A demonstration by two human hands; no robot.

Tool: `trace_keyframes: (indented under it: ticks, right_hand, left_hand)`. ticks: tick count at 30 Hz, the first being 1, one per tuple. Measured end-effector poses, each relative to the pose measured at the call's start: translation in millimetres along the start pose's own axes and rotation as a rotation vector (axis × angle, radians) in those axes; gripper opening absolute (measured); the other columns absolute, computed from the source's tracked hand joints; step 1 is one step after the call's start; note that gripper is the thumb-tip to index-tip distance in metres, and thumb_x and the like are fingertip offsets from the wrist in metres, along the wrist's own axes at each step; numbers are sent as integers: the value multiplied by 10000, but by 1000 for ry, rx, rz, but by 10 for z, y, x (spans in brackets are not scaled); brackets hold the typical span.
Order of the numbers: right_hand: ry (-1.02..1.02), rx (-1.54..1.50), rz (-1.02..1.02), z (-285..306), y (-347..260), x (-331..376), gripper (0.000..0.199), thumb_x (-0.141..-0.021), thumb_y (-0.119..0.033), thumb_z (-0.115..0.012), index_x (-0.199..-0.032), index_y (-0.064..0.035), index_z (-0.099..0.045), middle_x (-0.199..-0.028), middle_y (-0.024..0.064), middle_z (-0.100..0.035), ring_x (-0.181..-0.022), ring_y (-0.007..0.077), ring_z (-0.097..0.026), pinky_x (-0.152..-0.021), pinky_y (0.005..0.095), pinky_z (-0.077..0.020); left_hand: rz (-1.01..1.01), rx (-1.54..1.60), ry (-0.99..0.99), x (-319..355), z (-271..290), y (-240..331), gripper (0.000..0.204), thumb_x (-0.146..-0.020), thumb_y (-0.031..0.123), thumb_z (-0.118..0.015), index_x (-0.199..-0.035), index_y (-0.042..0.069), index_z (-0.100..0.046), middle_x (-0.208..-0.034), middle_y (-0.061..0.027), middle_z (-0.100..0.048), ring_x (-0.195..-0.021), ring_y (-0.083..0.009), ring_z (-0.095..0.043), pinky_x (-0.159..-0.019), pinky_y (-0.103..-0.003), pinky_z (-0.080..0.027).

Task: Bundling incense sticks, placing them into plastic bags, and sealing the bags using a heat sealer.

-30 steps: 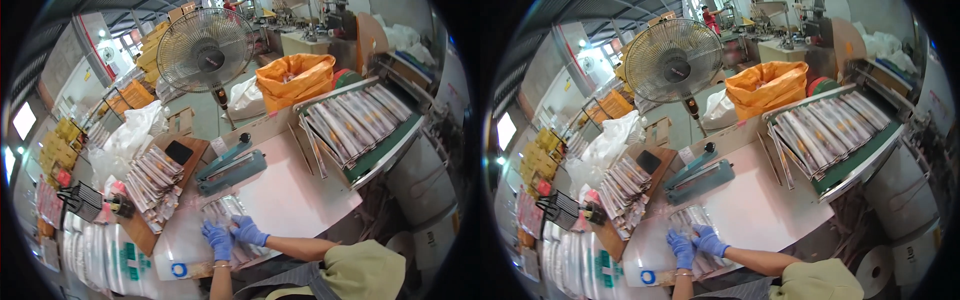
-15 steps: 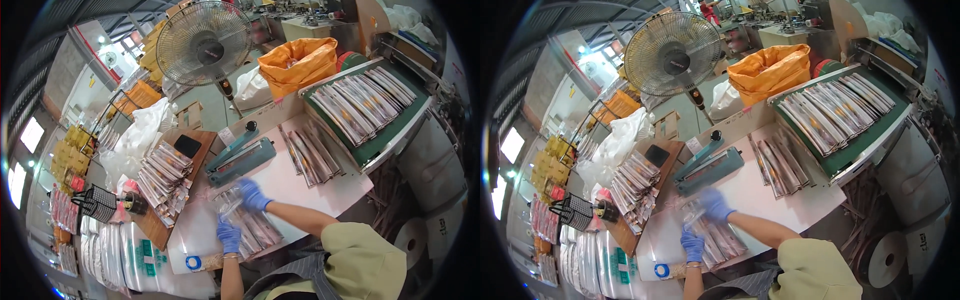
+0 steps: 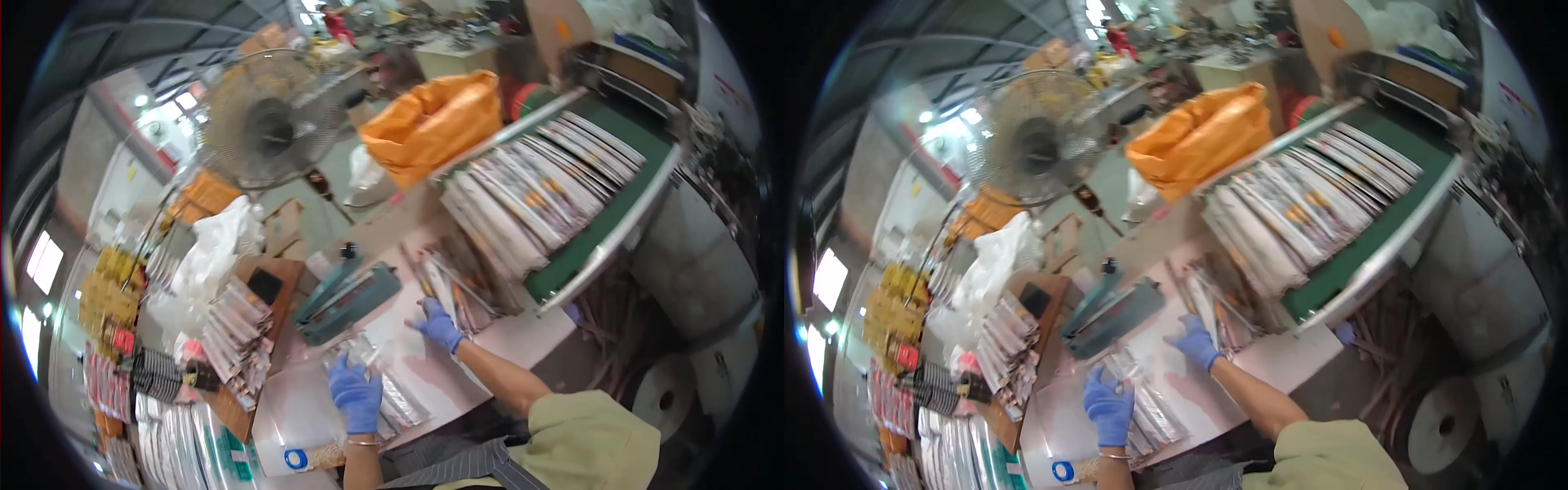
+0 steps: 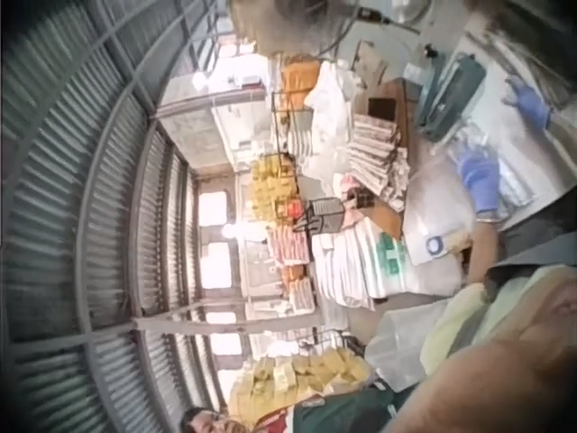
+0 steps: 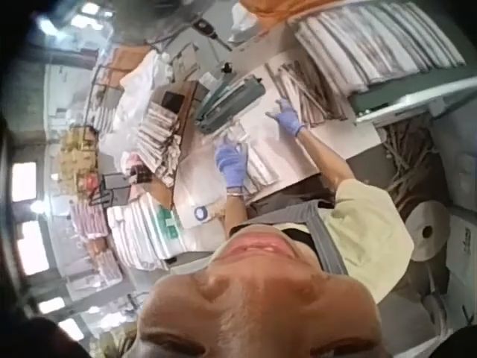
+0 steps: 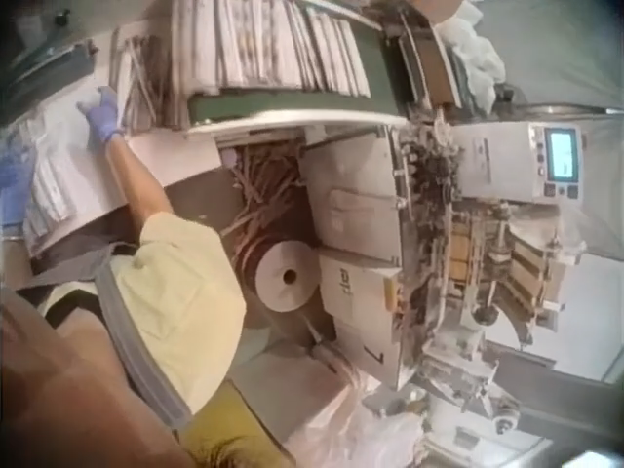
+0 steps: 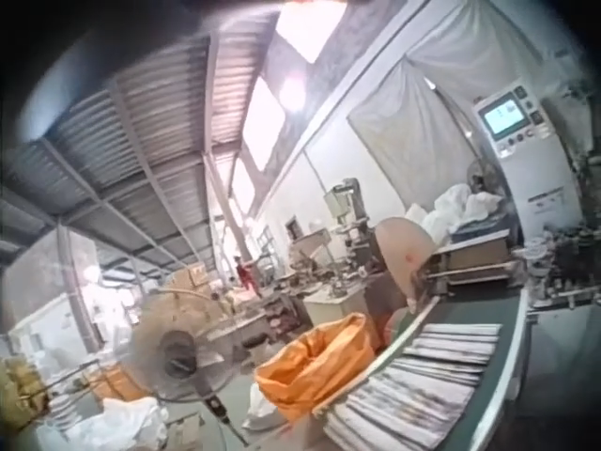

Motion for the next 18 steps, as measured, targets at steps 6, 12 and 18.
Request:
trace_keyframes:
  ticks: [6,12,18]
  right_hand:
    - [-311,-346,451,2293,-1712,-196,490,-789,-345,-581,-1163,-45,-481,-1145,174,-494,-1047,290,-494,-908,376,-378]
    - [444,1090,-232,5296,479,-1537,478,-747,-459,-566,-992,-49,-590,-999,182,-579,-915,305,-559,-760,371,-456]
    - [213,944,-391,4452,519,-1562,497,-803,-447,-452,-1024,-22,-584,-1054,204,-574,-978,353,-554,-842,424,-428]
  left_hand:
    - [-265,435,182,-932,-1142,537,604,-750,362,-617,-1224,32,-443,-1246,-201,-437,-1124,-335,-432,-944,-384,-341]
    - [-237,426,265,-955,-1621,1400,542,-792,305,-527,-1255,48,-411,-1271,-206,-395,-1162,-354,-379,-981,-428,-267]
    - [-331,372,322,-1027,-1573,1529,486,-788,311,-544,-1175,25,-474,-1162,-214,-477,-1098,-352,-432,-954,-408,-306]
Point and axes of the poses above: each hand's wrist, its own x-axis away from the middle knuckle, its own z-axis out of the back of the hand, y = z × x, the point moved 8 cm from there along -x, towards the middle knuckle
